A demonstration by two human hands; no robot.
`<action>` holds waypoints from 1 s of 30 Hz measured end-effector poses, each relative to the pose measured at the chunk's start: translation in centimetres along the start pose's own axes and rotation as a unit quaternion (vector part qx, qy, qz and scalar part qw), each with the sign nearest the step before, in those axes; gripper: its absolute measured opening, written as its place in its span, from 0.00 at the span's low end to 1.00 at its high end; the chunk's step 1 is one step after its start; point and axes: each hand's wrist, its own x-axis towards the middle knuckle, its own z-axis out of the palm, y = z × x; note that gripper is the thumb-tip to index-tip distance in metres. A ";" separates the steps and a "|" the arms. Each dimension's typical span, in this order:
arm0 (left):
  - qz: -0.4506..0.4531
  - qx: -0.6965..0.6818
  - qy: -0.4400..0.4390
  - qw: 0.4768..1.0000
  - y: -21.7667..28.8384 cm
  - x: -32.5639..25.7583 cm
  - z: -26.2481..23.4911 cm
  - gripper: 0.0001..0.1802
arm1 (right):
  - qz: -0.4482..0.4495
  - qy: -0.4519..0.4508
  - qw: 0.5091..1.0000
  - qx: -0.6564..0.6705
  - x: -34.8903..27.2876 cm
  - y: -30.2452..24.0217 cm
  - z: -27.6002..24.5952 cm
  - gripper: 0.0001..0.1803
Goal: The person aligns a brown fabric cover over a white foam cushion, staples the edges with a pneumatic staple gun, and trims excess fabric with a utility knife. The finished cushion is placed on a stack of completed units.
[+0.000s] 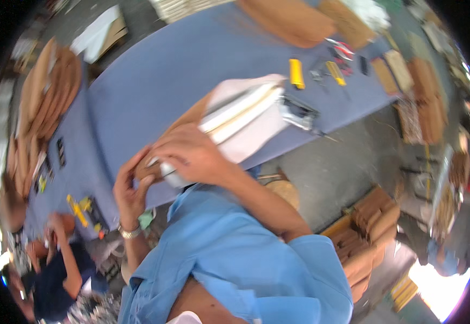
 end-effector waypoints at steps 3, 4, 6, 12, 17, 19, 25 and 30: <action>0.023 -0.040 0.002 0.999 0.7 0.3 2.8 0.30 | 0.022 -0.028 0.998 -0.046 -1.1 -0.7 -2.6 0.10; 0.021 -0.029 0.005 0.999 0.9 0.8 1.6 0.28 | 0.019 -0.014 0.999 -0.035 0.0 -0.7 -1.8 0.10; 0.024 -0.037 0.002 0.999 1.3 1.4 1.3 0.26 | 0.022 -0.002 0.999 -0.026 0.6 -0.7 -1.4 0.10; 0.050 -0.020 0.007 0.999 1.7 2.1 1.1 0.23 | 0.019 -0.018 0.999 -0.025 1.4 -0.3 -2.0 0.09; 0.067 -0.006 -0.002 0.998 1.5 2.5 1.1 0.22 | 0.008 0.003 1.000 -0.028 1.3 0.1 -2.0 0.11; 0.070 -0.005 -0.003 0.998 1.4 2.6 1.0 0.22 | 0.015 -0.007 0.999 -0.028 1.4 0.2 -2.1 0.11; 0.071 -0.021 0.029 0.997 0.9 2.5 1.5 0.22 | 0.027 -0.014 0.999 -0.014 1.7 0.3 -2.0 0.11; 0.084 -0.012 0.040 0.996 1.0 2.6 1.7 0.21 | 0.025 -0.017 0.999 -0.013 1.6 0.3 -2.2 0.10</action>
